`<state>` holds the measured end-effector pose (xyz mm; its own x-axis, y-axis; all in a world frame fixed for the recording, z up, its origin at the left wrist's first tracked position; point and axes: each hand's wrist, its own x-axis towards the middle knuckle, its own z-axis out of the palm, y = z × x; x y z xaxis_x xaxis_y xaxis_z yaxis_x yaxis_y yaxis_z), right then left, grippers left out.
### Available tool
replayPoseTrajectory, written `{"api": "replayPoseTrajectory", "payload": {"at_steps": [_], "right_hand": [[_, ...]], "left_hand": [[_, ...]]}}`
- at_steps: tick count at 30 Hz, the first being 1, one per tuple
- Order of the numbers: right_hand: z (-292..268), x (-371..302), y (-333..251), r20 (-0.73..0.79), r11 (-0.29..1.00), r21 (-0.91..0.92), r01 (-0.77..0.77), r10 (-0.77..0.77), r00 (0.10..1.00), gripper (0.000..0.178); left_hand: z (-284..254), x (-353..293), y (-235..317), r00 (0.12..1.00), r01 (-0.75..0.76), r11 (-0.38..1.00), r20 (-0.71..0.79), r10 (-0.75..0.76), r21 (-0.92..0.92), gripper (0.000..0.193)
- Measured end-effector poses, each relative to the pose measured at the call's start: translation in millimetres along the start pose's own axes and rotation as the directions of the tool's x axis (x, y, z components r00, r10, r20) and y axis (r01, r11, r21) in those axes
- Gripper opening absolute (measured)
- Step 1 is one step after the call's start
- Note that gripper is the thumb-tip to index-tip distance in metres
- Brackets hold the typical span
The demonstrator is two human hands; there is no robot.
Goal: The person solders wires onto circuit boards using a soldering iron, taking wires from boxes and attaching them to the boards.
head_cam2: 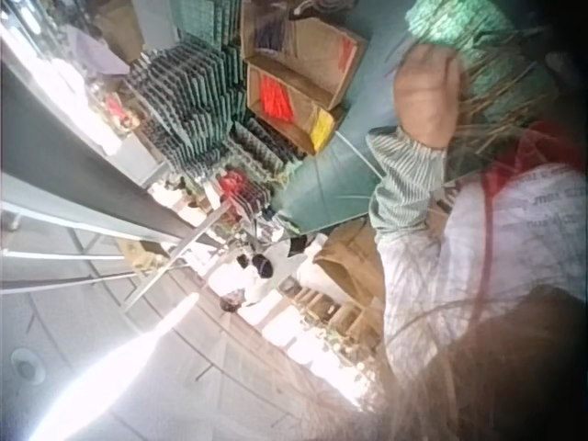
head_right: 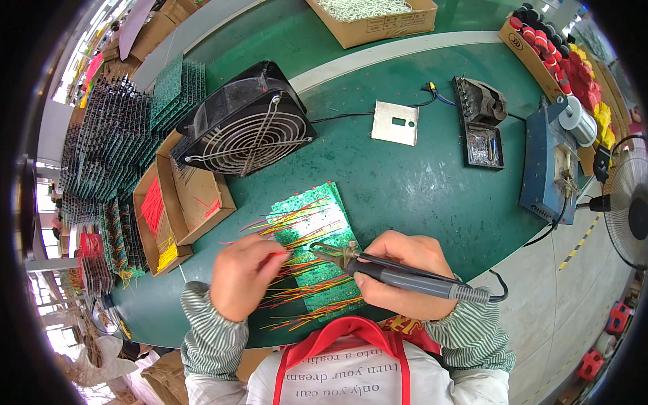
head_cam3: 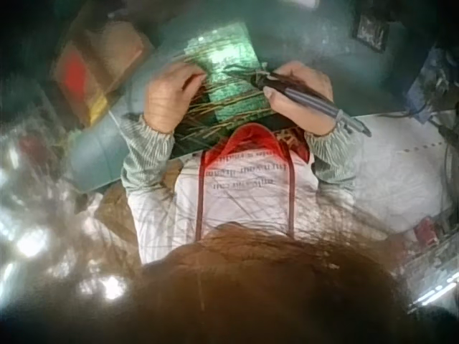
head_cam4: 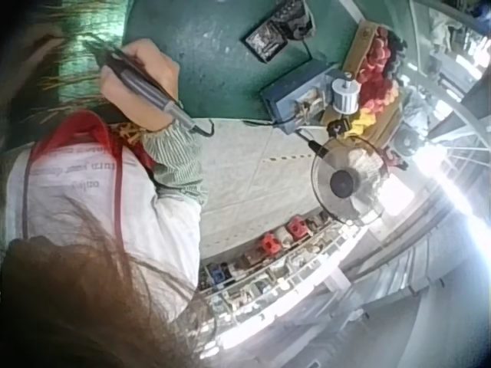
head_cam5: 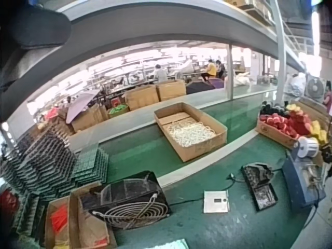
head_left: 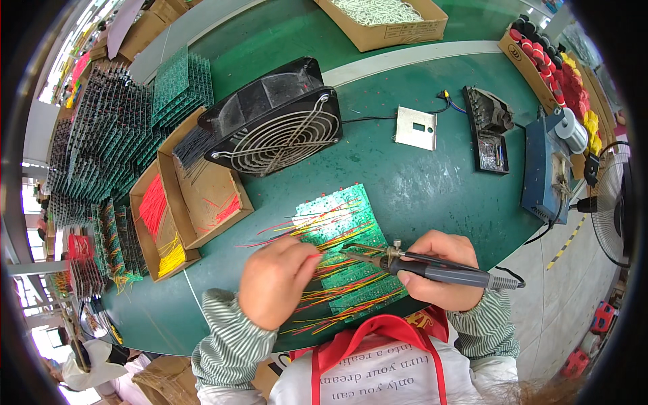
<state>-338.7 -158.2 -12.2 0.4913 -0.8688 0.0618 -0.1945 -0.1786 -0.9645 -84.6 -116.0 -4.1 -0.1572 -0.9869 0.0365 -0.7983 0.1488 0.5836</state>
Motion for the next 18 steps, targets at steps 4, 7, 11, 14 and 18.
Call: {"api": "replayPoseTrajectory", "payload": {"at_steps": [4, 7, 11, 14, 18], "right_hand": [[1, 1, -1, -0.020, 1.000, 0.017, -0.009, 0.009, 1.000, 0.017], [2, 1, 1, -0.020, 0.999, 0.022, -0.024, 0.025, 1.000, 0.017], [2, 2, 4, -0.019, 0.999, 0.031, -0.030, 0.030, 0.999, 0.018], [2, 3, 3, -0.005, 0.999, 0.021, -0.032, 0.032, 0.999, 0.018], [-1, 2, 3, -0.016, 1.000, 0.009, 0.008, -0.007, 1.000, 0.019]], "left_hand": [[13, 5, -6, 0.995, 0.038, 0.998, 0.093, -0.034, -0.046, 0.009], [13, 7, -7, 0.994, 0.040, 0.999, 0.104, -0.037, -0.025, 0.010], [15, 9, -7, 0.992, 0.058, 0.998, 0.114, -0.053, -0.038, 0.010], [14, 9, -7, 0.990, 0.064, 0.997, 0.125, -0.059, -0.041, 0.009], [13, 8, -5, 0.991, 0.063, 0.998, 0.122, -0.060, -0.022, 0.009]]}}
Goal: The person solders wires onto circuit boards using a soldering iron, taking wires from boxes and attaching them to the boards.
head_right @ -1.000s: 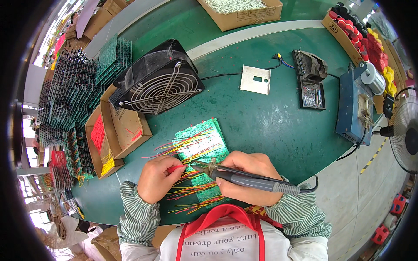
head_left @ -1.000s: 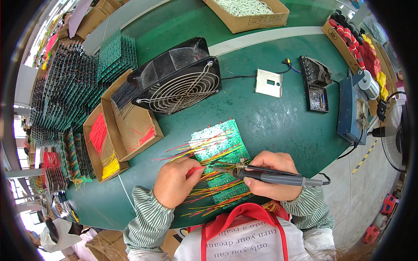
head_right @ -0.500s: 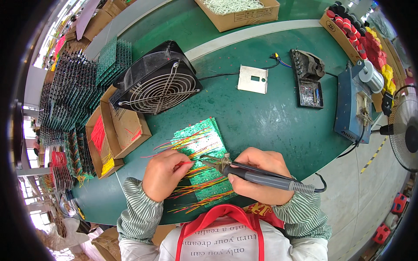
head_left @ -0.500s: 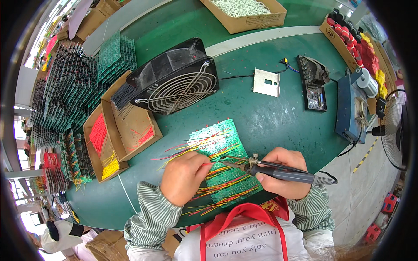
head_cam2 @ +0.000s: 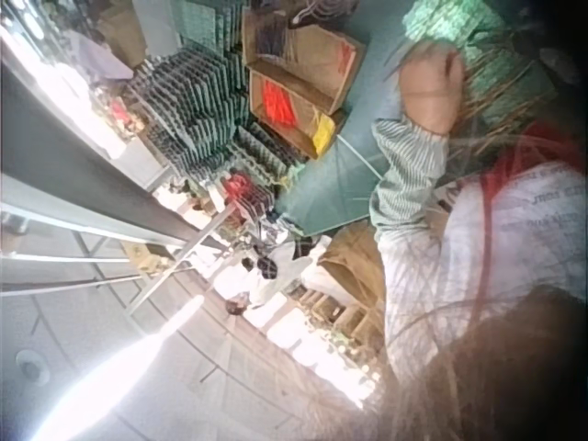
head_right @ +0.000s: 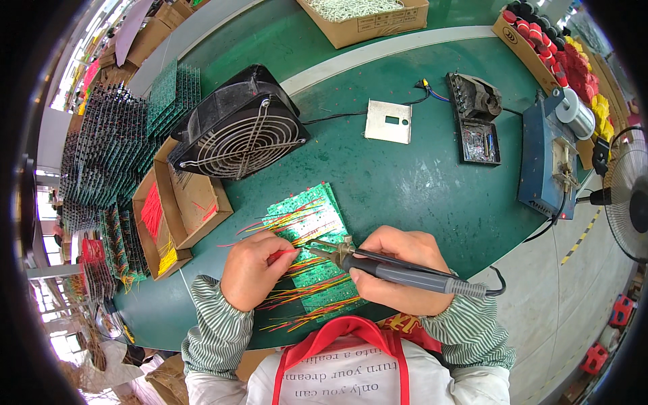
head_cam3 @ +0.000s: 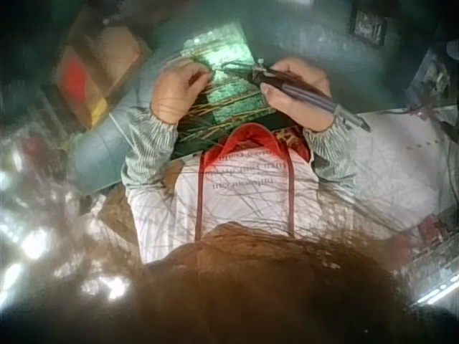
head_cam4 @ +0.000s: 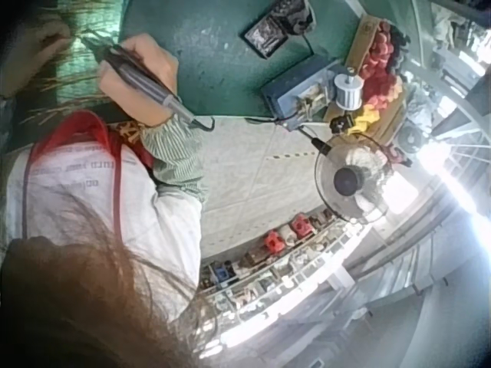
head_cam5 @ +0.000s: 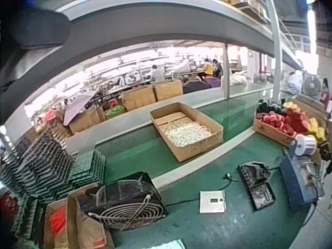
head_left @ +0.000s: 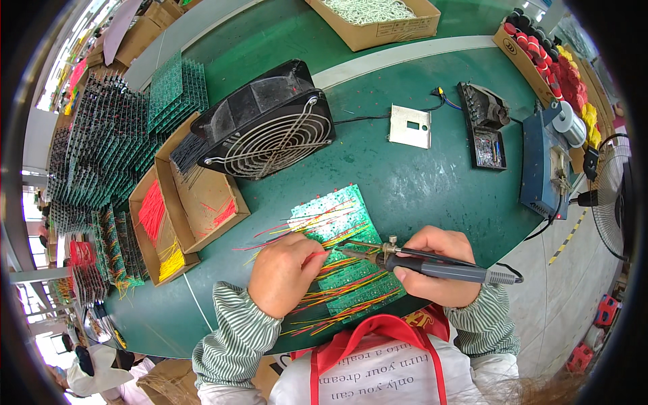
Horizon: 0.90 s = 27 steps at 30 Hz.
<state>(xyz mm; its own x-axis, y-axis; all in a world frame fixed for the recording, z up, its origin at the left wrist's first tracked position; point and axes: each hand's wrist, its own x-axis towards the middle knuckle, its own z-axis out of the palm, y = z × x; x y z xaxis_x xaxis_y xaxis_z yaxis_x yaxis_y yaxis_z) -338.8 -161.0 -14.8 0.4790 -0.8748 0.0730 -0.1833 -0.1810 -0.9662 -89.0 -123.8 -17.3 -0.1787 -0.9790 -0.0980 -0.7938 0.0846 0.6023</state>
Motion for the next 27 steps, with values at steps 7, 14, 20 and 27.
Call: {"api": "replayPoseTrajectory", "payload": {"at_steps": [7, 14, 20, 27], "right_hand": [[-11, -4, -4, -0.026, 1.000, -0.027, -0.012, 0.011, 1.000, 0.018], [-17, -8, -6, -0.078, 0.997, -0.057, -0.057, 0.053, 0.996, 0.018], [-15, -7, -2, -0.065, 0.996, -0.024, -0.080, 0.079, 0.995, 0.017], [-15, -6, 1, -0.055, 0.999, -0.014, -0.050, 0.049, 0.997, 0.017]], "left_hand": [[-16, 1, 14, 0.969, -0.030, 0.978, -0.236, 0.080, 0.207, 0.008], [10, 14, 13, 0.998, -0.065, 0.997, -0.020, 0.066, 0.048, 0.009], [12, 19, 13, 0.999, -0.046, 0.999, 0.001, 0.046, 0.017, 0.010], [14, 19, 12, 0.998, -0.062, 0.998, -0.010, 0.063, 0.016, 0.010]]}}
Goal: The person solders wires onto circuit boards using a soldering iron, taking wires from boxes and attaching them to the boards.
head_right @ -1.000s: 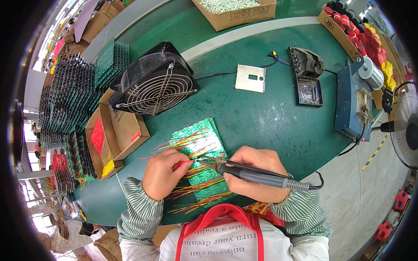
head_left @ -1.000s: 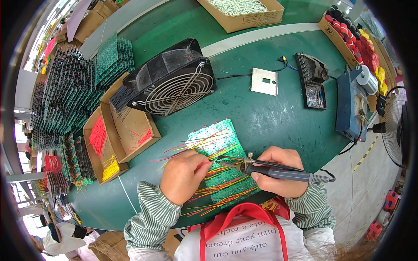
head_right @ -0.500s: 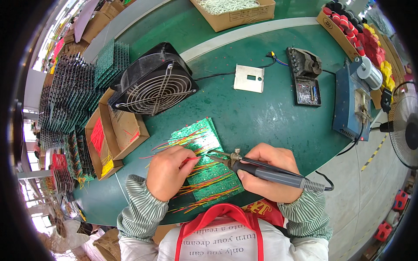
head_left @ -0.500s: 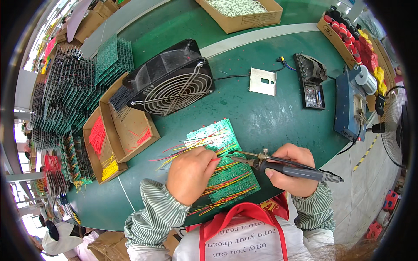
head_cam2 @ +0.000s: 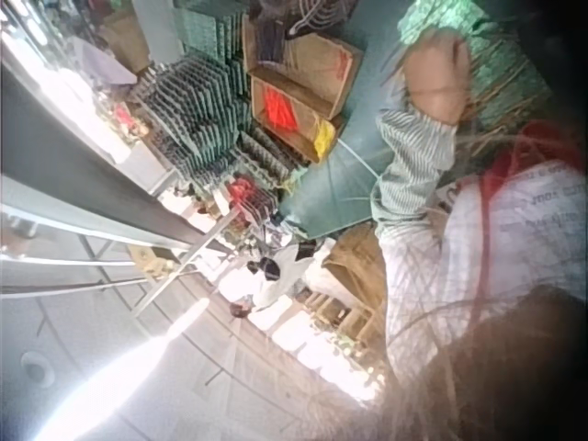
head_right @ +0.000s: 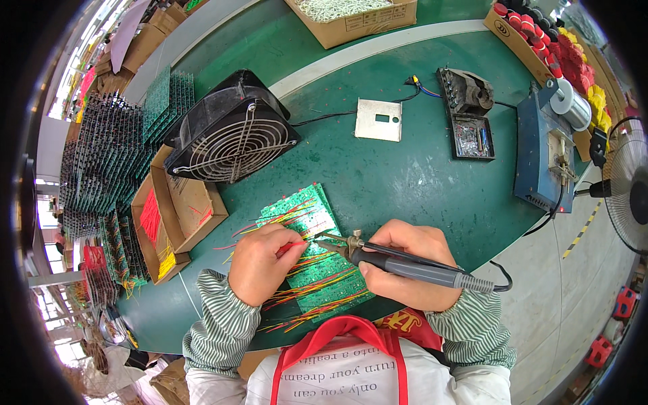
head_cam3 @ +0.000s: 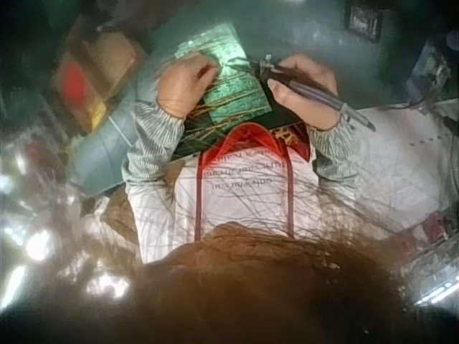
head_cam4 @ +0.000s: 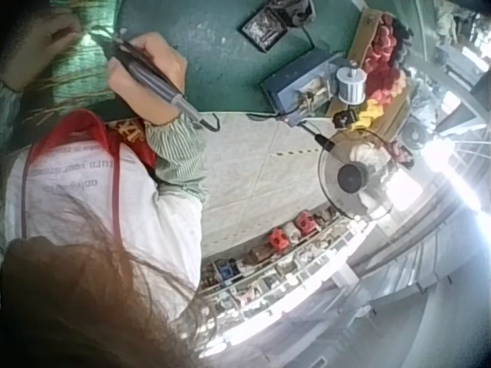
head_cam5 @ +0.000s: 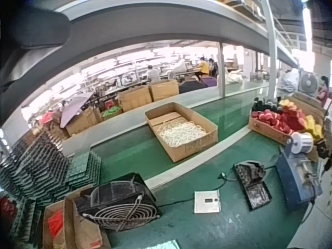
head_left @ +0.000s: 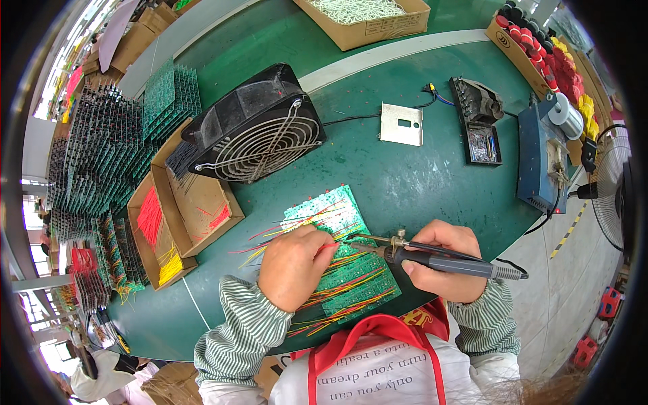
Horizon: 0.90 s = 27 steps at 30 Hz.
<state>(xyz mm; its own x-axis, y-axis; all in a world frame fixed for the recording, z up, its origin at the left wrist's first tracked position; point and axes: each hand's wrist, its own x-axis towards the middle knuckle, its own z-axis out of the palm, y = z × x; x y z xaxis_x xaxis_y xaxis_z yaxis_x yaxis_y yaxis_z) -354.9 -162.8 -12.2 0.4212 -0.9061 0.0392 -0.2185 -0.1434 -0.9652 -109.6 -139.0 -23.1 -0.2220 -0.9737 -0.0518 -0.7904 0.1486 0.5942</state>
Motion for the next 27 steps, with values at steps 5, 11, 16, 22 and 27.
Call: {"api": "replayPoseTrajectory", "payload": {"at_steps": [5, 11, 16, 22, 27], "right_hand": [[-3.1, -2.5, -1.8, -0.033, 1.000, -0.011, 0.009, -0.010, 0.999, 0.018], [-5.8, -5.0, -1.9, -0.029, 0.999, -0.037, 0.024, -0.025, 0.999, 0.018], [0.4, -4.1, 0.3, -0.021, 1.000, 0.011, 0.010, -0.009, 1.000, 0.017], [2.7, -3.0, 2.8, 0.000, 1.000, 0.001, -0.017, 0.017, 1.000, 0.018], [1.3, -3.7, 2.9, -0.002, 1.000, 0.002, -0.017, 0.017, 1.000, 0.018]], "left_hand": [[0.7, 0.1, 0.0, 1.000, -0.004, 1.000, -0.001, 0.004, 0.011, 0.010], [-2.8, -1.7, -0.3, 1.000, 0.000, 1.000, -0.005, 0.000, 0.003, 0.009], [-3.2, -2.5, -1.5, 1.000, 0.013, 1.000, -0.005, -0.013, -0.005, 0.009], [-2.5, -1.8, -1.3, 1.000, -0.001, 1.000, -0.005, 0.000, -0.005, 0.009], [-1.9, -2.0, -2.1, 1.000, 0.002, 1.000, -0.010, -0.002, -0.017, 0.009]]}}
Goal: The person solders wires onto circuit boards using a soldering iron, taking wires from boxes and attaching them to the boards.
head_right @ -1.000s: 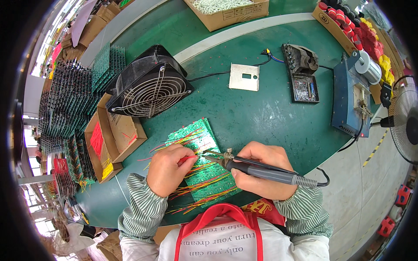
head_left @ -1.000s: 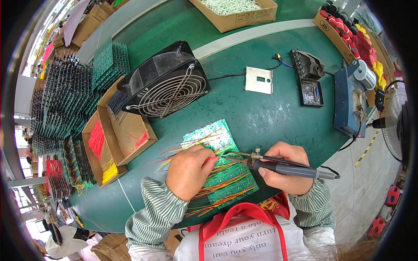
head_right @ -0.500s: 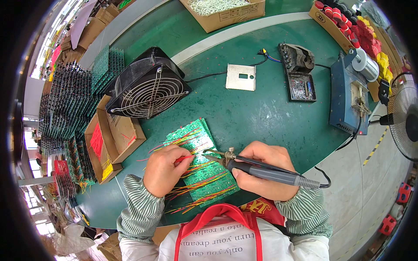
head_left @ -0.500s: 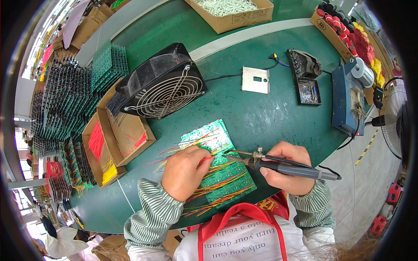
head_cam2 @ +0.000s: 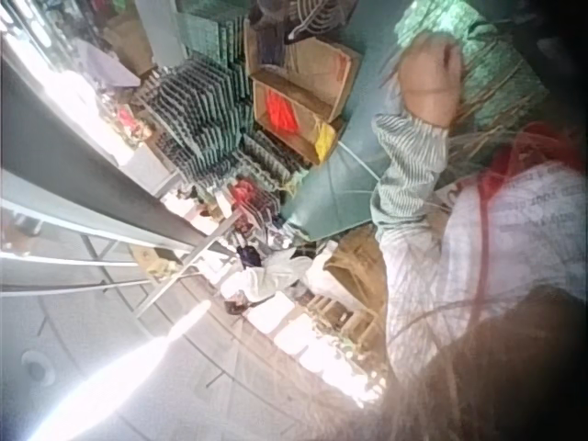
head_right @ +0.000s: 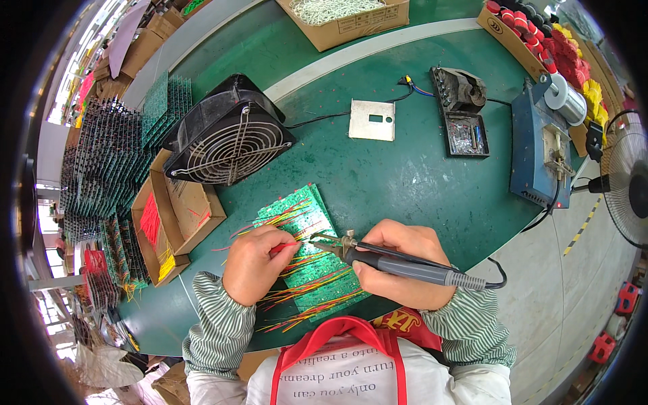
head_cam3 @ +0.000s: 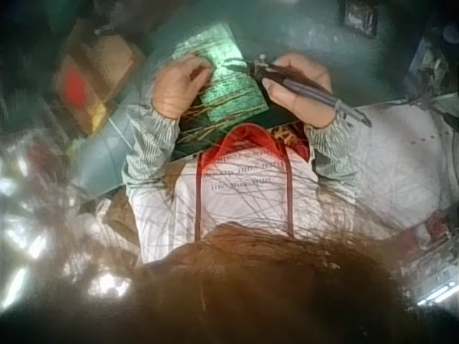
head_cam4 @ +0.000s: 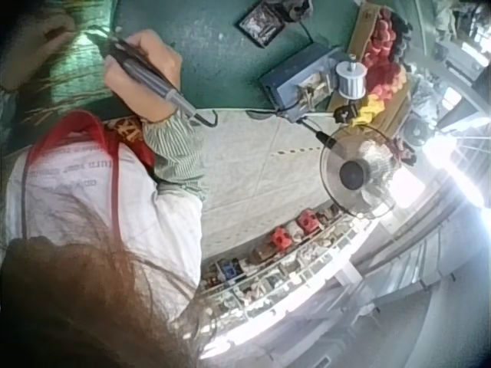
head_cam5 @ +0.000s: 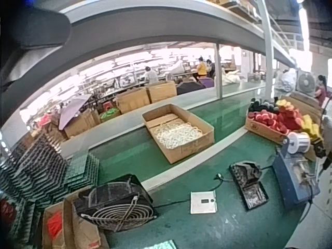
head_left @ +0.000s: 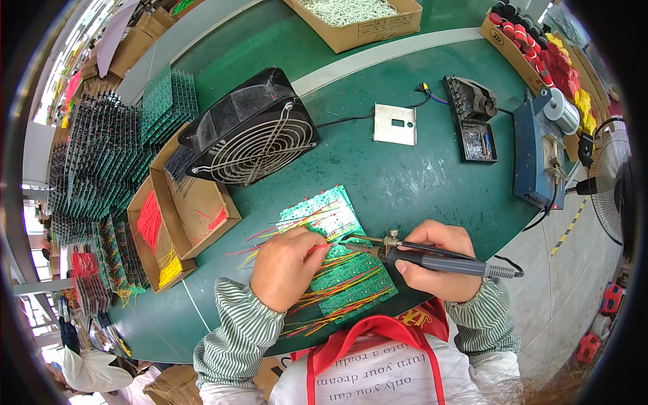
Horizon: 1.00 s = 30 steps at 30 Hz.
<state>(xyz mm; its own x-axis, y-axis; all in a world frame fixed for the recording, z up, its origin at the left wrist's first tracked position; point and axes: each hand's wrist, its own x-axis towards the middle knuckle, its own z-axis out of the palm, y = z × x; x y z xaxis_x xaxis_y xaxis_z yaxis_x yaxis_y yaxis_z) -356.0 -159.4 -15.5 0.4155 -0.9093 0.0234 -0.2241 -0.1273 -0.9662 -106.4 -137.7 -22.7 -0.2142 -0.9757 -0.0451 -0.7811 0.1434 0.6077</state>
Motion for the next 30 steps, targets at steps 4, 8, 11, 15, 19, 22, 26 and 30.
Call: {"api": "replayPoseTrajectory", "payload": {"at_steps": [4, 8, 11, 15, 19, 22, 26, 30], "right_hand": [[-4, -1, -5, -0.038, 1.000, -0.010, 0.000, 0.000, 0.999, 0.018], [-9, -2, -7, -0.044, 1.000, -0.007, -0.019, 0.018, 0.999, 0.018], [-13, -6, -6, -0.059, 1.000, -0.004, -0.025, 0.025, 0.998, 0.018], [-20, -9, -5, -0.081, 0.998, -0.058, -0.023, 0.018, 0.997, 0.019], [-22, -9, -6, -0.096, 0.999, -0.039, -0.022, 0.018, 0.995, 0.019], [-20, -10, -5, -0.092, 0.998, -0.045, -0.034, 0.030, 0.995, 0.019], [-19, -8, -2, -0.091, 0.998, -0.033, -0.052, 0.049, 0.995, 0.019], [-18, -6, -4, -0.073, 0.998, -0.031, -0.057, 0.055, 0.996, 0.020]], "left_hand": [[-1, 0, 1, 1.000, 0.006, 1.000, -0.002, -0.006, -0.002, 0.009], [-4, -2, 2, 1.000, 0.003, 1.000, 0.004, -0.003, 0.025, 0.009], [-17, -2, 11, 0.997, -0.037, 0.996, -0.057, 0.042, 0.084, 0.008], [-21, 1, 30, 0.994, -0.077, 0.980, -0.065, 0.090, 0.181, 0.009], [0, 9, 26, 0.997, -0.082, 0.989, 0.003, 0.082, 0.122, 0.008], [8, 15, 16, 0.998, -0.065, 0.995, 0.024, 0.064, 0.070, 0.010], [11, 20, 17, 0.997, -0.066, 0.995, 0.039, 0.063, 0.072, 0.011], [9, 20, 17, 0.998, -0.057, 0.998, 0.030, 0.056, 0.036, 0.010]]}}
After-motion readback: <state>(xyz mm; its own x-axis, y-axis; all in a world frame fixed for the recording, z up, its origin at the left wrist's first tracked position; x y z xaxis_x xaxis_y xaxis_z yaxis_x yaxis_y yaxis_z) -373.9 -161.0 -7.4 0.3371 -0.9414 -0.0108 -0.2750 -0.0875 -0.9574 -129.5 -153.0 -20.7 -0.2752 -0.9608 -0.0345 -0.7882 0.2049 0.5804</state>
